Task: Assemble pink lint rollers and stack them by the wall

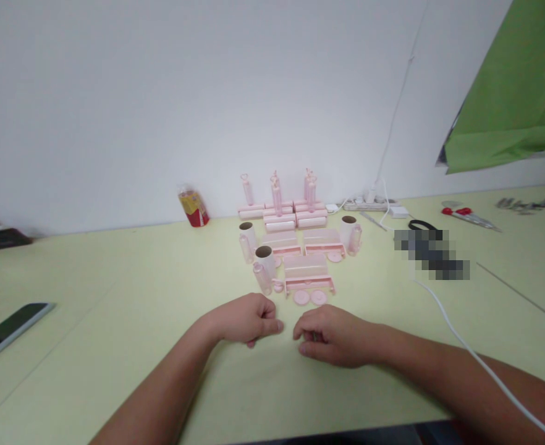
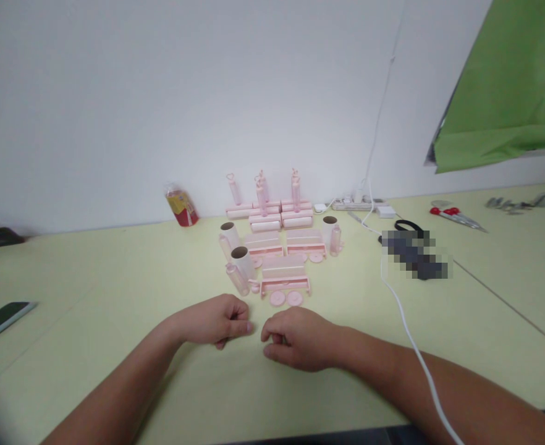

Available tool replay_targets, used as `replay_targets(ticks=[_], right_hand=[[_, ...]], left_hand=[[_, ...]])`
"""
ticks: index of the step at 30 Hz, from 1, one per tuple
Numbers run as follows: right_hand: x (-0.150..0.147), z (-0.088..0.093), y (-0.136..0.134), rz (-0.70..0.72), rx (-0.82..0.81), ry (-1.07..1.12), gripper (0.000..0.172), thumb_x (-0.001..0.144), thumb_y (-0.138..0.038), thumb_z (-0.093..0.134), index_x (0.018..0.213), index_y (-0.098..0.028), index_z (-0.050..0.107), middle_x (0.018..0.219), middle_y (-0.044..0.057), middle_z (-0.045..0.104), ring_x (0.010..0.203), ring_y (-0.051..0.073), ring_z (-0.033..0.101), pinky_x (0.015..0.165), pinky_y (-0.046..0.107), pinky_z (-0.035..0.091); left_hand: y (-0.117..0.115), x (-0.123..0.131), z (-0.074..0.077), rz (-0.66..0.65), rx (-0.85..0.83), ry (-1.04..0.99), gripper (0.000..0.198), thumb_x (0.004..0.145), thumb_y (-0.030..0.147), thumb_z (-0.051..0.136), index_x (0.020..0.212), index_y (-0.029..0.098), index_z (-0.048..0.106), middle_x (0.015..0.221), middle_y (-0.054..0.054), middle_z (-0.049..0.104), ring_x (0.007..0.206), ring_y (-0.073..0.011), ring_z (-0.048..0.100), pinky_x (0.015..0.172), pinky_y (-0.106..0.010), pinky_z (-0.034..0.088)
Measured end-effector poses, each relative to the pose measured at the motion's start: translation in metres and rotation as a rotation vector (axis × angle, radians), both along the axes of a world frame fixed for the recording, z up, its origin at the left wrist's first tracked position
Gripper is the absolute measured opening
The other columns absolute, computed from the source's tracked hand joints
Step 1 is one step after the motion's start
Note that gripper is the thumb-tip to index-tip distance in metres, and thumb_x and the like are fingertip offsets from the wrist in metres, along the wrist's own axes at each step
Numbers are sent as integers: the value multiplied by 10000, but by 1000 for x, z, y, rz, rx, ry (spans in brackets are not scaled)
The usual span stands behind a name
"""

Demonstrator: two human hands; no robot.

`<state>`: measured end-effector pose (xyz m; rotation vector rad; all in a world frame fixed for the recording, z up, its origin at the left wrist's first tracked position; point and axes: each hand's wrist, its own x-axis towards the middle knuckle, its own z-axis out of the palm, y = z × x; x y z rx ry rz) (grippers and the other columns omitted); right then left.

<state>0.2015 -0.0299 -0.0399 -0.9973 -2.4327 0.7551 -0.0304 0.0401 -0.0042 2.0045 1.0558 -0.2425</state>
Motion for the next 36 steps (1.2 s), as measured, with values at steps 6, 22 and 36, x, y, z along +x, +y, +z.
replay_targets(ticks=[6,22,36], right_hand=[[12,9,13,-383,176,180,139,892,-215,551,796,-177,645,688,-7,611,636,126,533,621,247,371],[26,12,28,-388,387,78,121,917,-189,541,951,-167,655,925,85,676,919,228,555,858,365,406],[28,-1,25,-453,381,-231,221,875,-228,548,1019,-202,714,1363,149,514,1303,336,370,1079,553,279]], left_hand=[[-1,0,1,-6,7,10,464,821,629,532,673,194,473,506,27,520,460,-122,509,482,-240,357],[-4,0,5,-59,39,-21,388,814,566,575,733,189,532,558,18,566,478,-113,481,476,-232,322],[-6,4,5,-78,55,-94,296,823,476,592,838,179,593,610,29,533,522,-108,470,493,-222,315]])
